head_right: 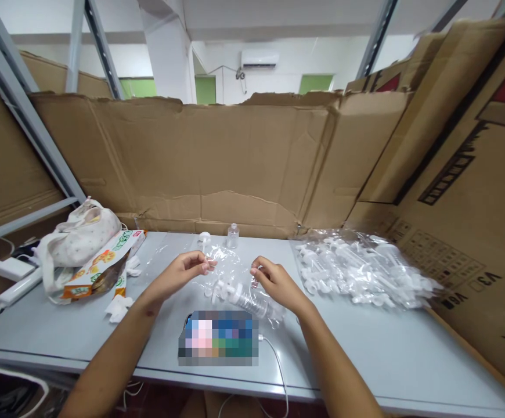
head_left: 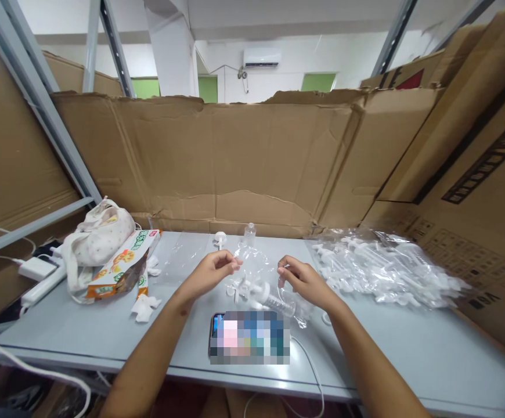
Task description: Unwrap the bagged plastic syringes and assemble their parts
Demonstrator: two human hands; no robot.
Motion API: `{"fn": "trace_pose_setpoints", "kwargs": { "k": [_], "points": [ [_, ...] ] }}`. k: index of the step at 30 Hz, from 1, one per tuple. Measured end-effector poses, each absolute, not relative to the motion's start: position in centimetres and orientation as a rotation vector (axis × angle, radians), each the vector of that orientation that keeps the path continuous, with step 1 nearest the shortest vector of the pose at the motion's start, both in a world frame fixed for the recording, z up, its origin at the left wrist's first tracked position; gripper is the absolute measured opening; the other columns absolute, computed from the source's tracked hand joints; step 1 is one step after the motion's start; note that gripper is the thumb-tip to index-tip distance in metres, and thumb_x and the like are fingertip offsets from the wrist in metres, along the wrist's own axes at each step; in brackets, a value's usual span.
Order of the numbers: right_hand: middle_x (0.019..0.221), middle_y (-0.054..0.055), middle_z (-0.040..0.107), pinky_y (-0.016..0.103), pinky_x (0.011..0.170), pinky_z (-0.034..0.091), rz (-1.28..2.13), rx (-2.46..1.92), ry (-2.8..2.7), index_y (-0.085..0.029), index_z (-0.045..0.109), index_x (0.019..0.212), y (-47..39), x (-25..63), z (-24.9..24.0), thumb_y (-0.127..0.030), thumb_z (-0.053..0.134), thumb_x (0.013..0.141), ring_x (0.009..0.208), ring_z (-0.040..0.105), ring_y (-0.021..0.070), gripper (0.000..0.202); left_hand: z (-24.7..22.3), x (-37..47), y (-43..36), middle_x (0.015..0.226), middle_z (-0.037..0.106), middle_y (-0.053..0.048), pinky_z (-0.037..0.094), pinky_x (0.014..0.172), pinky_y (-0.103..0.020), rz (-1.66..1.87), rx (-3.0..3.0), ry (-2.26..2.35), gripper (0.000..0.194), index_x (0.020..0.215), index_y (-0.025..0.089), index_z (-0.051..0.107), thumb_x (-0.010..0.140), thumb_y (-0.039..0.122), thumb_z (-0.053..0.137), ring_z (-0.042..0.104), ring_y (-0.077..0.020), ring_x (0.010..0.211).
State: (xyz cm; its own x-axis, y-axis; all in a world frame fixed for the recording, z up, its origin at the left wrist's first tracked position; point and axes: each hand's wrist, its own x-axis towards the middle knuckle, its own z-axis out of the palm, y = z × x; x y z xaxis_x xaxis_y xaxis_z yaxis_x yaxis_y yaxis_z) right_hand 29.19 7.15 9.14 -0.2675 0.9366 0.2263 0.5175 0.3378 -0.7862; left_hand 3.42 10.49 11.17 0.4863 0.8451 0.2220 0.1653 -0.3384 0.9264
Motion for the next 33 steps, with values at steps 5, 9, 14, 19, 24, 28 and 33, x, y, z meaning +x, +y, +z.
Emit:
{"fn": "trace_pose_setpoints", "kwargs": {
  "k": [5, 9, 14, 19, 24, 28, 33],
  "points": [
    [0.061, 0.0, 0.065, 0.025, 0.05, 0.037, 0.634, -1.253, -1.981, -0.023, 0.049, 0.081, 6.8, 29.2, 9.5, -0.04, 0.041, 0.091, 0.05, 0.048, 0.0132, 0.021, 12.0, 2.6, 10.6, 0.124, 0.06, -0.011, 0.046, 0.095, -0.042, 0.701, 1.506, 0.596, 0.023, 0.074, 0.018, 0.066, 0.08, 0.039, 0.061, 0.055, -0.0269, 0.116],
    [0.062, 0.0, 0.065, 0.025, 0.05, 0.037, 0.513, -1.238, -2.033, -0.022, 0.051, 0.08, 6.5, 29.7, 9.8, -0.038, 0.042, 0.091, 0.05, 0.049, 0.0128, 0.021, 11.5, 2.3, 11.2, 0.119, 0.063, -0.015, 0.05, 0.089, -0.044, 0.564, 1.42, 0.552, 0.028, 0.081, 0.016, 0.071, 0.077, 0.043, 0.064, 0.054, -0.03, 0.116],
    [0.067, 0.001, 0.064, 0.025, 0.055, 0.039, 0.312, -1.261, -2.117, -0.023, 0.055, 0.081, 6.0, 29.8, 10.2, -0.037, 0.042, 0.092, 0.055, 0.052, 0.0133, 0.022, 11.2, 2.8, 11.1, 0.123, 0.06, -0.011, 0.053, 0.084, -0.037, 0.448, 1.589, 0.555, 0.038, 0.108, 0.022, 0.066, 0.075, 0.04, 0.067, 0.055, -0.0258, 0.114],
    [0.068, 0.001, 0.064, 0.026, 0.057, 0.04, 0.186, -1.197, -2.191, -0.023, 0.059, 0.08, 5.8, 29.4, 10.2, -0.038, 0.042, 0.093, 0.058, 0.056, 0.0143, 0.026, 11.3, 3.8, 10.4, 0.124, 0.06, -0.006, 0.05, 0.089, -0.035, 0.236, 1.867, 0.443, 0.054, 0.121, 0.029, 0.059, 0.069, 0.035, 0.073, 0.058, -0.0232, 0.11],
    [0.065, 0.003, 0.064, 0.027, 0.058, 0.04, 0.02, -1.145, -2.204, -0.023, 0.062, 0.08, 6.0, 29.0, 9.9, -0.036, 0.041, 0.093, 0.059, 0.057, 0.0152, 0.028, 10.2, 5.1, 10.3, 0.125, 0.059, -0.005, 0.048, 0.092, -0.035, 0.341, 2.051, 0.507, 0.05, 0.122, 0.028, 0.057, 0.074, 0.032, 0.069, 0.059, -0.0218, 0.108],
    [0.066, 0.004, 0.066, 0.027, 0.058, 0.041, -0.063, -1.122, -2.21, -0.022, 0.062, 0.08, 6.2, 28.8, 9.6, -0.035, 0.041, 0.093, 0.06, 0.059, 0.0157, 0.028, 9.8, 5.7, 10.0, 0.124, 0.061, -0.006, 0.05, 0.087, -0.033, 0.392, 2.205, 0.516, 0.046, 0.121, 0.026, 0.059, 0.075, 0.027, 0.066, 0.062, -0.0221, 0.102],
    [0.071, 0.005, 0.069, 0.031, 0.062, 0.046, -0.128, -1.016, -2.079, -0.022, 0.063, 0.085, 6.2, 29.1, 9.5, -0.032, 0.05, 0.09, 0.06, 0.061, 0.017, 0.017, 10.5, 5.2, 9.7, 0.118, 0.064, -0.006, 0.044, 0.095, -0.033, 0.542, 2.208, 0.588, 0.034, 0.115, 0.024, 0.063, 0.081, 0.023, 0.059, 0.059, -0.0217, 0.109]
  ]
}}
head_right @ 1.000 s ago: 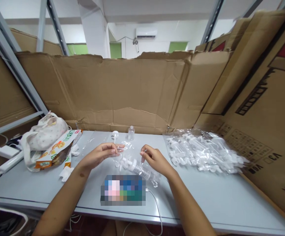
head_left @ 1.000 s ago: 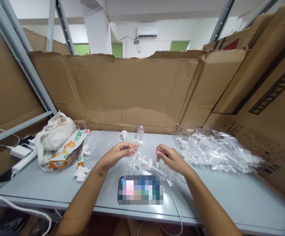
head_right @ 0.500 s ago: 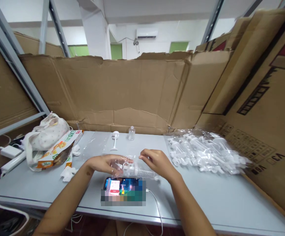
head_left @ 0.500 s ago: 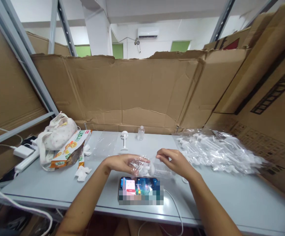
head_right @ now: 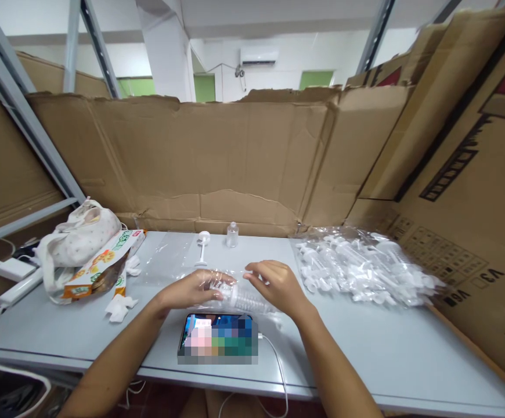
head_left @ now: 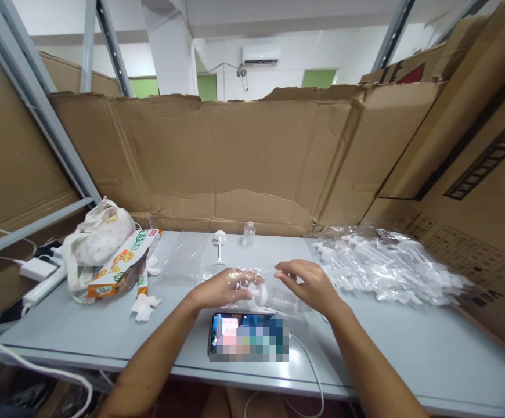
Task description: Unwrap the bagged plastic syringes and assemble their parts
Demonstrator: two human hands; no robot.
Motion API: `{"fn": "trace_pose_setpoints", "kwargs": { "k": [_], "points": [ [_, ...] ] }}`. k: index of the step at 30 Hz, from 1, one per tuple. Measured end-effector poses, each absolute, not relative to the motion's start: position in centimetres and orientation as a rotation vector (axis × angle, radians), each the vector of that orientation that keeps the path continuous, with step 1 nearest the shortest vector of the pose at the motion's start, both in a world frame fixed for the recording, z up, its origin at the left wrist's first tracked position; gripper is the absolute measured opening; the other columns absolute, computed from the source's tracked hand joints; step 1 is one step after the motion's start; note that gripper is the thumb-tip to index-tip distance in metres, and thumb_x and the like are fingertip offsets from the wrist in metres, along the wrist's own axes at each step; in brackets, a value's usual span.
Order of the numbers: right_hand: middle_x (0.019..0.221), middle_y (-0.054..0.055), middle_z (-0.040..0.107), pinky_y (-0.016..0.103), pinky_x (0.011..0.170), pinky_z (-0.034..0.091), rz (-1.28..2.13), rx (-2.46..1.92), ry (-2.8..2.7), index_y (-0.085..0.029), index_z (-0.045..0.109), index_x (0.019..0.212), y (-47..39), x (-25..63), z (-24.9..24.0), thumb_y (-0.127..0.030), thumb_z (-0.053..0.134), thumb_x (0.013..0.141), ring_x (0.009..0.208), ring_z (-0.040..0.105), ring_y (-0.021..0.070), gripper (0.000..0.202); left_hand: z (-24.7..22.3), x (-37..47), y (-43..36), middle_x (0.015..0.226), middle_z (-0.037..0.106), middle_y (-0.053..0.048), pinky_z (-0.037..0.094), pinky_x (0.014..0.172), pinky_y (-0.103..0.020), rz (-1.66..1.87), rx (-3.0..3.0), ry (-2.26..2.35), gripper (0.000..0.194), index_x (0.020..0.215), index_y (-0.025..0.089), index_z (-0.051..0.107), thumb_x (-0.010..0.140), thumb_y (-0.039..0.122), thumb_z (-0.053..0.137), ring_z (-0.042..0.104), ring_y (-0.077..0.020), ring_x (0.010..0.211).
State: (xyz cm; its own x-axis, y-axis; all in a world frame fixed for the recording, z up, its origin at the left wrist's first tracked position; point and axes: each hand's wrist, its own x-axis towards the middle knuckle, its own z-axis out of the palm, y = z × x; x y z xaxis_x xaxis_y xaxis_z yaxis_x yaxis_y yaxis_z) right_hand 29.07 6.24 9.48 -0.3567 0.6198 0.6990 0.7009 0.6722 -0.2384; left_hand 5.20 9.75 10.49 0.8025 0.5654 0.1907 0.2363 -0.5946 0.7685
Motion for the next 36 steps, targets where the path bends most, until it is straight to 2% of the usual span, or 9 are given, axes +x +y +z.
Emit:
{"fn": "trace_pose_setpoints", "kwargs": {
  "k": [4, 8, 13, 16, 19, 23, 27, 32, 36],
  "points": [
    [0.082, 0.008, 0.07, 0.041, 0.077, 0.047, -0.29, -0.984, -1.781, -0.023, 0.063, 0.09, 6.2, 30.2, 9.7, -0.03, 0.055, 0.084, 0.079, 0.064, 0.024, 0.012, 10.9, 4.3, 10.0, 0.113, 0.067, -0.005, 0.047, 0.09, -0.033, 0.68, 2.121, 0.699, 0.03, 0.111, 0.023, 0.065, 0.081, 0.025, 0.058, 0.061, -0.0223, 0.104],
    [0.108, 0.012, 0.064, 0.046, 0.092, 0.043, -0.205, -1.086, -1.432, -0.023, 0.058, 0.107, 6.9, 32.2, 9.5, -0.036, 0.059, 0.081, 0.104, 0.058, 0.0272, 0.029, 10.8, 3.5, 10.8, 0.107, 0.069, -0.006, 0.051, 0.076, -0.031, 0.892, 1.946, 0.849, 0.033, 0.109, 0.019, 0.066, 0.077, 0.029, 0.063, 0.062, -0.0215, 0.093],
    [0.128, 0.012, 0.053, 0.047, 0.089, 0.048, 0.747, -1.022, -1.201, -0.03, 0.041, 0.129, 9.0, 34.3, 8.2, -0.056, 0.062, 0.074, 0.109, 0.057, 0.0274, 0.064, 11.0, 2.8, 11.6, 0.109, 0.066, -0.007, 0.045, 0.055, -0.022, 1.068, 1.795, 0.876, 0.036, 0.108, 0.019, 0.064, 0.076, 0.034, 0.066, 0.061, -0.0139, 0.073],
    [0.125, 0.009, 0.056, 0.048, 0.085, 0.05, 1.264, -0.9, -1.135, -0.033, 0.045, 0.127, 9.6, 34.2, 7.6, -0.06, 0.061, 0.073, 0.097, 0.063, 0.025, 0.062, 11.0, 2.6, 11.6, 0.114, 0.063, -0.009, 0.042, 0.052, -0.02, 1.048, 1.736, 0.858, 0.037, 0.11, 0.018, 0.062, 0.077, 0.035, 0.065, 0.064, -0.0154, 0.076],
    [0.121, 0.009, 0.059, 0.049, 0.086, 0.051, 1.457, -0.778, -1.126, -0.032, 0.052, 0.123, 9.5, 33.4, 7.6, -0.06, 0.061, 0.073, 0.089, 0.062, 0.0222, 0.058, 11.0, 2.6, 11.4, 0.118, 0.061, -0.01, 0.043, 0.052, -0.021, 1.01, 1.73, 0.851, 0.036, 0.111, 0.019, 0.06, 0.079, 0.035, 0.063, 0.066, -0.0188, 0.082],
    [0.118, 0.008, 0.061, 0.045, 0.081, 0.054, 1.464, -0.74, -1.131, -0.031, 0.056, 0.12, 9.0, 32.4, 7.9, -0.049, 0.067, 0.074, 0.093, 0.059, 0.0208, 0.051, 10.9, 2.6, 11.2, 0.118, 0.061, -0.01, 0.044, 0.051, -0.021, 1.017, 1.759, 0.908, 0.035, 0.108, 0.018, 0.061, 0.077, 0.035, 0.063, 0.065, -0.0192, 0.083],
    [0.114, 0.006, 0.065, 0.037, 0.076, 0.056, 1.419, -0.827, -1.081, -0.029, 0.06, 0.114, 9.1, 32.2, 7.8, -0.034, 0.071, 0.074, 0.076, 0.06, 0.0132, 0.042, 10.8, 2.4, 11.5, 0.118, 0.062, -0.01, 0.045, 0.05, -0.021, 1.037, 1.77, 0.92, 0.036, 0.108, 0.018, 0.062, 0.077, 0.036, 0.063, 0.065, -0.0184, 0.08],
    [0.103, 0.006, 0.07, 0.029, 0.063, 0.057, 1.227, -0.956, -0.94, -0.024, 0.066, 0.101, 9.8, 33.7, 7.7, -0.034, 0.074, 0.069, 0.066, 0.059, 0.0117, 0.035, 10.8, 1.6, 12.1, 0.116, 0.062, -0.01, 0.044, 0.05, -0.021, 1.11, 1.815, 0.988, 0.035, 0.108, 0.018, 0.062, 0.077, 0.034, 0.062, 0.063, -0.0167, 0.078],
    [0.093, 0.005, 0.072, 0.024, 0.053, 0.055, 1.024, -1.0, -0.81, -0.024, 0.067, 0.092, 9.9, 35.5, 7.9, -0.036, 0.078, 0.063, 0.068, 0.062, 0.0139, 0.034, 11.1, 0.0, 12.7, 0.114, 0.063, -0.008, 0.044, 0.051, -0.021, 1.107, 1.872, 1.089, 0.032, 0.107, 0.019, 0.063, 0.077, 0.032, 0.06, 0.06, -0.0142, 0.072]
  ]
}}
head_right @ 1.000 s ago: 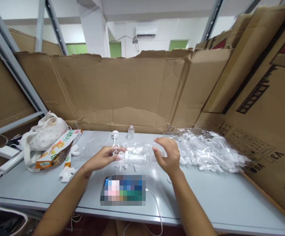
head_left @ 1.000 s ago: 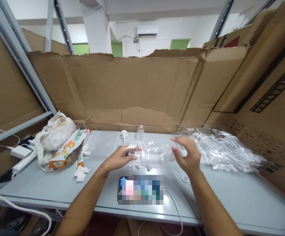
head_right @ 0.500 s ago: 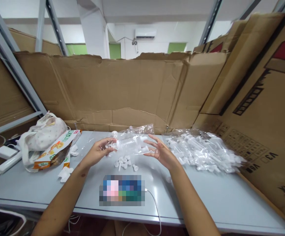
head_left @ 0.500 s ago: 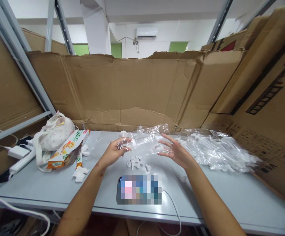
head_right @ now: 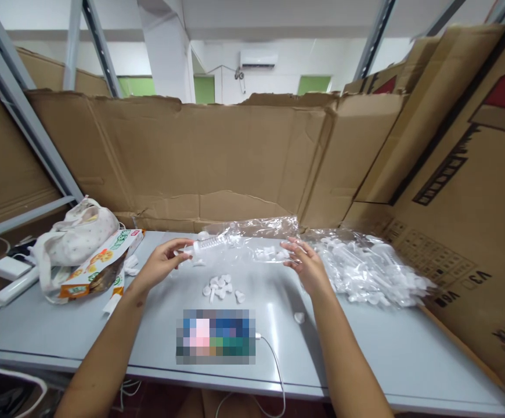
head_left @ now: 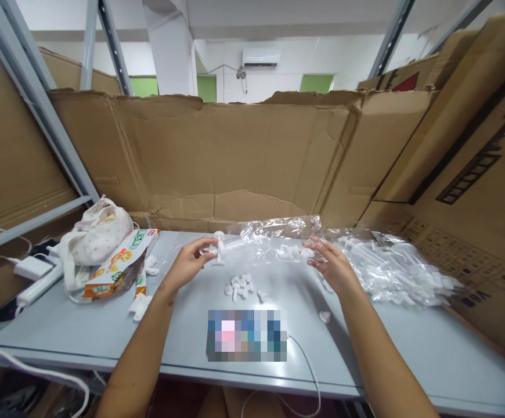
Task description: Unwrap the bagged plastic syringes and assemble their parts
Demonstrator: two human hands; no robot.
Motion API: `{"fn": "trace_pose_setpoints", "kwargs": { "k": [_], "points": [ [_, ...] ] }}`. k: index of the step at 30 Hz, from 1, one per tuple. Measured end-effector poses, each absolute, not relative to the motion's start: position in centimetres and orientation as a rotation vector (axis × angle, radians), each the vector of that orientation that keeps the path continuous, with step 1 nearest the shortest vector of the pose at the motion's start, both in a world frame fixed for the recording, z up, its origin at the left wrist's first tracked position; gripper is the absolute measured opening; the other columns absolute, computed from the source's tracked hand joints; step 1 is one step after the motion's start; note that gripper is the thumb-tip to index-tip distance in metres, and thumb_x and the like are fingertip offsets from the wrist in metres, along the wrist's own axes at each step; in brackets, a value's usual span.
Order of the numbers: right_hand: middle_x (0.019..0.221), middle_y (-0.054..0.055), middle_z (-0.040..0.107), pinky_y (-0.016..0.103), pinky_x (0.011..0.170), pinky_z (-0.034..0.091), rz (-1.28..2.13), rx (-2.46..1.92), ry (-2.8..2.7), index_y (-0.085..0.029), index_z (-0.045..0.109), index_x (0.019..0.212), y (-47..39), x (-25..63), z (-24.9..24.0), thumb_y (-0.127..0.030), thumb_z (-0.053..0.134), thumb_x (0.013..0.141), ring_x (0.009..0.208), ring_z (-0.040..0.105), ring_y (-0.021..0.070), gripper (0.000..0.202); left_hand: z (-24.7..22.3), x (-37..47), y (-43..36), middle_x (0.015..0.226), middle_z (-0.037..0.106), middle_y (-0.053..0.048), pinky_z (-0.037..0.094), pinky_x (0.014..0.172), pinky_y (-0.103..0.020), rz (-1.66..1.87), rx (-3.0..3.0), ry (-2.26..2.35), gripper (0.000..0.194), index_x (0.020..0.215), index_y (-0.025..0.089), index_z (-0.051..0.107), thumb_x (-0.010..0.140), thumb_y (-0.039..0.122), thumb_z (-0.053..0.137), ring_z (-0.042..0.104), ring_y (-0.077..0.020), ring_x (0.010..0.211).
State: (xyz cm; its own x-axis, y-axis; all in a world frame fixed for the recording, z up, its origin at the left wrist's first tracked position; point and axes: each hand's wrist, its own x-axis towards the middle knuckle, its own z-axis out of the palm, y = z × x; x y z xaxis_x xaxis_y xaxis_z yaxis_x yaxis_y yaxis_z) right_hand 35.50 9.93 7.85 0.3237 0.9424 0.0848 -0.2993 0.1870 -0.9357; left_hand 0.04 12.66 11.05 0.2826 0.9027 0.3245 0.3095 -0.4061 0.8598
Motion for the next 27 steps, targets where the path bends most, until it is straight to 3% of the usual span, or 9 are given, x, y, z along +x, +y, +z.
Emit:
{"fn": "trace_pose_setpoints", "kwargs": {
  "k": [7, 13, 20, 27],
  "points": [
    [0.083, 0.004, 0.07, 0.019, 0.043, 0.046, 0.748, -1.046, -0.771, -0.021, 0.069, 0.093, 9.4, 37.2, 8.5, -0.04, 0.079, 0.061, 0.056, 0.056, 0.009, 0.038, 10.9, -2.7, 13.6, 0.112, 0.064, -0.007, 0.043, 0.051, -0.022, 1.112, 1.878, 1.283, 0.034, 0.106, 0.019, 0.063, 0.073, 0.03, 0.058, 0.059, -0.0148, 0.07],
    [0.084, 0.007, 0.071, 0.02, 0.041, 0.04, 0.625, -1.09, -0.886, -0.021, 0.069, 0.094, 9.2, 37.6, 8.9, -0.043, 0.075, 0.066, 0.073, 0.061, 0.017, 0.036, 10.3, -2.6, 14.0, 0.108, 0.067, -0.006, 0.044, 0.057, -0.026, 1.042, 1.911, 1.431, 0.035, 0.104, 0.02, 0.064, 0.071, 0.027, 0.055, 0.057, -0.0145, 0.065],
    [0.084, 0.007, 0.072, 0.022, 0.042, 0.038, 0.518, -1.198, -1.109, -0.022, 0.068, 0.1, 8.8, 37.2, 11.1, -0.047, 0.069, 0.07, 0.06, 0.059, 0.0144, 0.039, 9.8, -1.3, 13.7, 0.098, 0.069, -0.004, 0.046, 0.068, -0.028, 0.909, 2.023, 1.462, 0.031, 0.099, 0.02, 0.066, 0.07, 0.024, 0.055, 0.061, -0.0197, 0.078],
    [0.082, 0.007, 0.072, 0.024, 0.042, 0.037, 0.422, -1.205, -1.213, -0.023, 0.069, 0.1, 8.3, 36.6, 12.8, -0.049, 0.069, 0.07, 0.06, 0.061, 0.016, 0.039, 8.4, -0.8, 14.1, 0.097, 0.069, -0.005, 0.045, 0.056, -0.024, 0.894, 1.964, 1.396, 0.027, 0.094, 0.022, 0.067, 0.069, 0.024, 0.059, 0.062, -0.0188, 0.07]
  ]
}}
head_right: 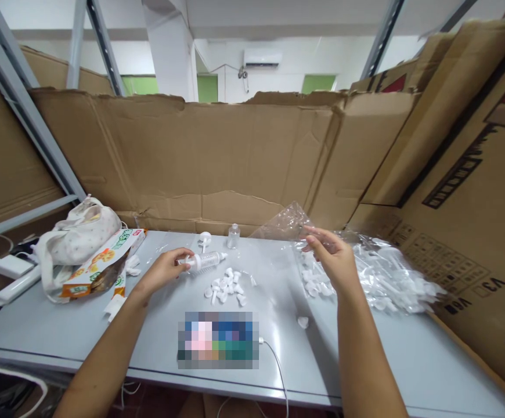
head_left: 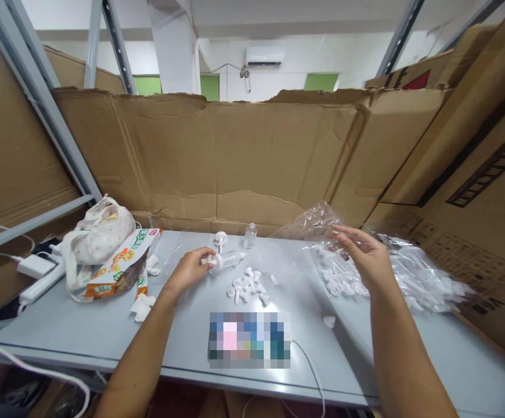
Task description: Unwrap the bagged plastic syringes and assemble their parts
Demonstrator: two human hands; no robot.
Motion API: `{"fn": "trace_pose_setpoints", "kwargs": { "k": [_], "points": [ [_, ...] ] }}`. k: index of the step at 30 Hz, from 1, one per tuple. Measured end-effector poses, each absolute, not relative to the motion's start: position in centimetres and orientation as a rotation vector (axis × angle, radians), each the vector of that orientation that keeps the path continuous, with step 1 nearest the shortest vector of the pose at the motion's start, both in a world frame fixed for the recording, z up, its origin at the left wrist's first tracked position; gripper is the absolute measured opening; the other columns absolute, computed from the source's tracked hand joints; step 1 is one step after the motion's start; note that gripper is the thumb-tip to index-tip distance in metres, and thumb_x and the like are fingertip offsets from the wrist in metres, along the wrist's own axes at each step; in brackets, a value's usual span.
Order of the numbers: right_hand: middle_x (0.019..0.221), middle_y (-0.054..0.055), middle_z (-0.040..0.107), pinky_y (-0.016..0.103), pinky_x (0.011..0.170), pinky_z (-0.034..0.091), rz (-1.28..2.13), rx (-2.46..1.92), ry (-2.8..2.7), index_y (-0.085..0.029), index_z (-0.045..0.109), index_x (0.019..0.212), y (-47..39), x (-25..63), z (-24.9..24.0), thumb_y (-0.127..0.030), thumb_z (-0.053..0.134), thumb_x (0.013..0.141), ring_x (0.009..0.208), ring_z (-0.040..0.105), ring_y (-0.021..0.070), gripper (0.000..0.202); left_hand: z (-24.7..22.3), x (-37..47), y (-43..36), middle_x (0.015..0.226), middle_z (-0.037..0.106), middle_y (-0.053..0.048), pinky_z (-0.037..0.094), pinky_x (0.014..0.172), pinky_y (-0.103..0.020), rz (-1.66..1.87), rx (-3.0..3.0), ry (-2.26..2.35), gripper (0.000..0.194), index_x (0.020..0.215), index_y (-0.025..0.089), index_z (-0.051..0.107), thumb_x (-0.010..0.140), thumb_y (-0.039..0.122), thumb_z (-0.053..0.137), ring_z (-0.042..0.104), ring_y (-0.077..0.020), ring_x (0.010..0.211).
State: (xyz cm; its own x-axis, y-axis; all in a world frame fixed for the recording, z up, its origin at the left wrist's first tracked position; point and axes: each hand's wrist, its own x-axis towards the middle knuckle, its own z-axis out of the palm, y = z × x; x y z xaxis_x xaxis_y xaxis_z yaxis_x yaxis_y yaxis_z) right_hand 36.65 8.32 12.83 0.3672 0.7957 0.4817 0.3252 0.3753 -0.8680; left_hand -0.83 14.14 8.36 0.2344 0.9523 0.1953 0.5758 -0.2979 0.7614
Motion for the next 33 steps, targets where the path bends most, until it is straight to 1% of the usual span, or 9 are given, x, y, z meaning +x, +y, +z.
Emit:
{"fn": "trace_pose_setpoints", "kwargs": {
  "k": [4, 8, 13, 17, 21, 24, 26, 29, 33],
  "points": [
    [0.084, 0.006, 0.072, 0.025, 0.045, 0.038, 0.396, -1.206, -1.205, -0.024, 0.068, 0.101, 8.2, 37.0, 12.7, -0.048, 0.067, 0.073, 0.062, 0.061, 0.0165, 0.037, 8.3, -0.3, 13.7, 0.1, 0.068, -0.007, 0.043, 0.051, -0.023, 0.862, 1.91, 1.347, 0.02, 0.086, 0.02, 0.065, 0.067, 0.022, 0.059, 0.058, -0.0136, 0.055],
    [0.082, 0.005, 0.071, 0.024, 0.045, 0.036, 0.358, -1.13, -1.085, -0.024, 0.069, 0.098, 8.2, 37.6, 12.2, -0.044, 0.067, 0.074, 0.061, 0.059, 0.0148, 0.032, 8.4, 0.1, 13.4, 0.089, 0.066, -0.002, 0.04, 0.049, -0.022, 0.737, 1.901, 1.399, 0.016, 0.08, 0.02, 0.058, 0.064, 0.02, 0.058, 0.053, -0.0097, 0.045],
    [0.081, 0.004, 0.069, 0.024, 0.043, 0.034, 0.408, -1.0, -0.92, -0.022, 0.069, 0.092, 8.3, 37.9, 11.4, -0.039, 0.07, 0.073, 0.054, 0.057, 0.012, 0.026, 7.9, 0.3, 13.7, 0.07, 0.06, 0.002, 0.034, 0.05, -0.021, 0.472, 2.006, 1.462, 0.013, 0.074, 0.02, 0.052, 0.063, 0.021, 0.059, 0.055, -0.0131, 0.052],
    [0.079, 0.004, 0.069, 0.023, 0.042, 0.036, 0.53, -0.976, -0.861, -0.02, 0.068, 0.091, 8.6, 37.9, 10.7, -0.039, 0.072, 0.07, 0.055, 0.06, 0.0126, 0.029, 8.0, 0.4, 13.6, 0.07, 0.06, 0.002, 0.031, 0.053, -0.021, 0.374, 2.141, 1.474, 0.018, 0.071, 0.021, 0.052, 0.06, 0.025, 0.065, 0.056, -0.0165, 0.065],
    [0.077, 0.003, 0.067, 0.023, 0.041, 0.038, 0.62, -0.973, -0.845, -0.02, 0.067, 0.092, 8.9, 37.7, 10.0, -0.042, 0.073, 0.069, 0.055, 0.06, 0.0121, 0.032, 8.5, 0.5, 13.1, 0.077, 0.063, 0.0, 0.034, 0.058, -0.024, 0.352, 2.173, 1.573, 0.018, 0.077, 0.022, 0.054, 0.064, 0.028, 0.064, 0.057, -0.0184, 0.07],
    [0.077, 0.002, 0.066, 0.023, 0.042, 0.04, 0.685, -0.975, -0.846, -0.02, 0.067, 0.093, 9.0, 37.1, 9.8, -0.043, 0.074, 0.068, 0.055, 0.059, 0.0118, 0.034, 8.7, 0.7, 12.9, 0.092, 0.064, -0.004, 0.038, 0.07, -0.028, 0.534, 2.231, 1.578, 0.021, 0.085, 0.023, 0.058, 0.068, 0.032, 0.064, 0.057, -0.0234, 0.088],
    [0.079, 0.003, 0.067, 0.023, 0.042, 0.04, 0.737, -0.979, -0.863, -0.021, 0.067, 0.095, 8.9, 36.5, 9.8, -0.043, 0.074, 0.067, 0.055, 0.059, 0.0115, 0.036, 9.0, 0.9, 12.8, 0.102, 0.064, -0.006, 0.04, 0.078, -0.031, 0.746, 2.209, 1.472, 0.027, 0.095, 0.023, 0.06, 0.072, 0.036, 0.063, 0.056, -0.0247, 0.097],
    [0.081, 0.004, 0.069, 0.024, 0.043, 0.041, 0.832, -0.995, -0.921, -0.021, 0.067, 0.097, 8.8, 35.4, 9.9, -0.044, 0.074, 0.066, 0.056, 0.061, 0.0131, 0.038, 9.5, 1.5, 12.6, 0.113, 0.061, -0.009, 0.042, 0.081, -0.032, 0.999, 1.993, 1.182, 0.041, 0.111, 0.022, 0.056, 0.077, 0.046, 0.06, 0.057, -0.0226, 0.099],
    [0.08, 0.005, 0.072, 0.024, 0.043, 0.04, 1.036, -0.99, -1.029, -0.022, 0.064, 0.097, 8.8, 33.5, 9.5, -0.045, 0.074, 0.067, 0.054, 0.062, 0.0145, 0.039, 9.8, 2.4, 12.1, 0.117, 0.059, -0.014, 0.046, 0.081, -0.032, 1.033, 1.648, 0.838, 0.057, 0.118, 0.019, 0.052, 0.077, 0.057, 0.056, 0.06, -0.0225, 0.098]
  ]
}}
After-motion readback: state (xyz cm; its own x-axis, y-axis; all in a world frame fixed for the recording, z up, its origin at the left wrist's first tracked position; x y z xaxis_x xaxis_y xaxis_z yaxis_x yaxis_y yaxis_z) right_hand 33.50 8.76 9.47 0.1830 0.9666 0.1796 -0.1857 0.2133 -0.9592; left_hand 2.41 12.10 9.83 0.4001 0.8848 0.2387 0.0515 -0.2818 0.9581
